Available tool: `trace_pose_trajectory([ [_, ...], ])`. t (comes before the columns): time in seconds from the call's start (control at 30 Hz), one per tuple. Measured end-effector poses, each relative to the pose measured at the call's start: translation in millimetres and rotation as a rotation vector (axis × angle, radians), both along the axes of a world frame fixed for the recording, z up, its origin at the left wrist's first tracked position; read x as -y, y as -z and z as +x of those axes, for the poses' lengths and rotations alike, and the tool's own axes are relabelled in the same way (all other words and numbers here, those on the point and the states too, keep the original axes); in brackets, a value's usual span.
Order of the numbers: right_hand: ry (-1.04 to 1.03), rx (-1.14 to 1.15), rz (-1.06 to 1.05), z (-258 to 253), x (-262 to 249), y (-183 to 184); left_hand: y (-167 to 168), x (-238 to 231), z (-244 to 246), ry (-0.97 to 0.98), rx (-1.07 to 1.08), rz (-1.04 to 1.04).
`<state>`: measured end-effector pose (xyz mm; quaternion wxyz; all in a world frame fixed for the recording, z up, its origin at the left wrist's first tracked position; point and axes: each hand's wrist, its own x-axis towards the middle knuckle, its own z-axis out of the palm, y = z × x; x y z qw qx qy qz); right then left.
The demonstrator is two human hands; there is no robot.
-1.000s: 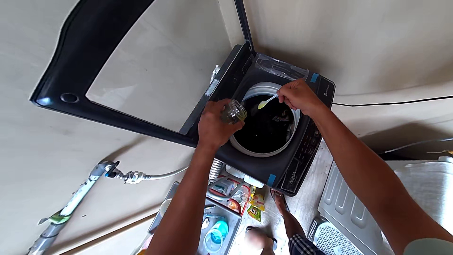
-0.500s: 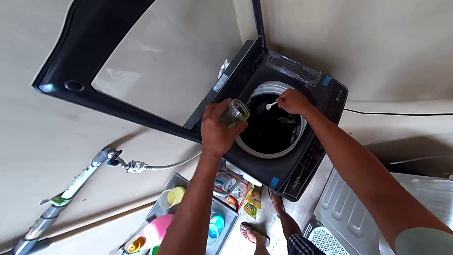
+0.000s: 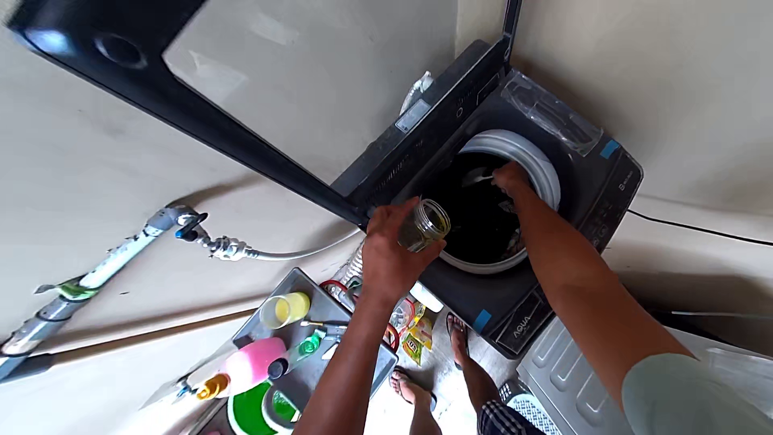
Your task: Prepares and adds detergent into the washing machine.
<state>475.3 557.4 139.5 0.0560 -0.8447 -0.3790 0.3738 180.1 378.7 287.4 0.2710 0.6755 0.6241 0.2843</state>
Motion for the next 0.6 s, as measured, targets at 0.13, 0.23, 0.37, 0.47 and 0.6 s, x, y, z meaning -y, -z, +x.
trace_pose_trajectory([
  [0.13, -0.072, -0.021, 0.027, 23.5, 3.5, -26.3, -2.4, -6.1, 5.5, 0.005, 0.007, -0.001],
  [0.23, -0.278, -0.047, 0.175, 33.6, 19.3, -84.4, -2.0, -12.8, 12.2, 0.01, 0.018, -0.03],
  [0.37, -0.749, -0.117, 0.522, 32.9, 66.8, -193.7, 2.9, -21.7, 25.1, 0.023, 0.084, -0.073],
  [0.47, -1.067, -0.072, 0.754, 7.8, 89.2, -243.7, 5.0, -25.1, 35.0, 0.043, 0.197, -0.144],
  [0.6, -1.317, -0.046, 0.652, -54.2, 89.4, -267.8, 2.5, -21.3, 47.3, 0.106, 0.666, -0.307],
])
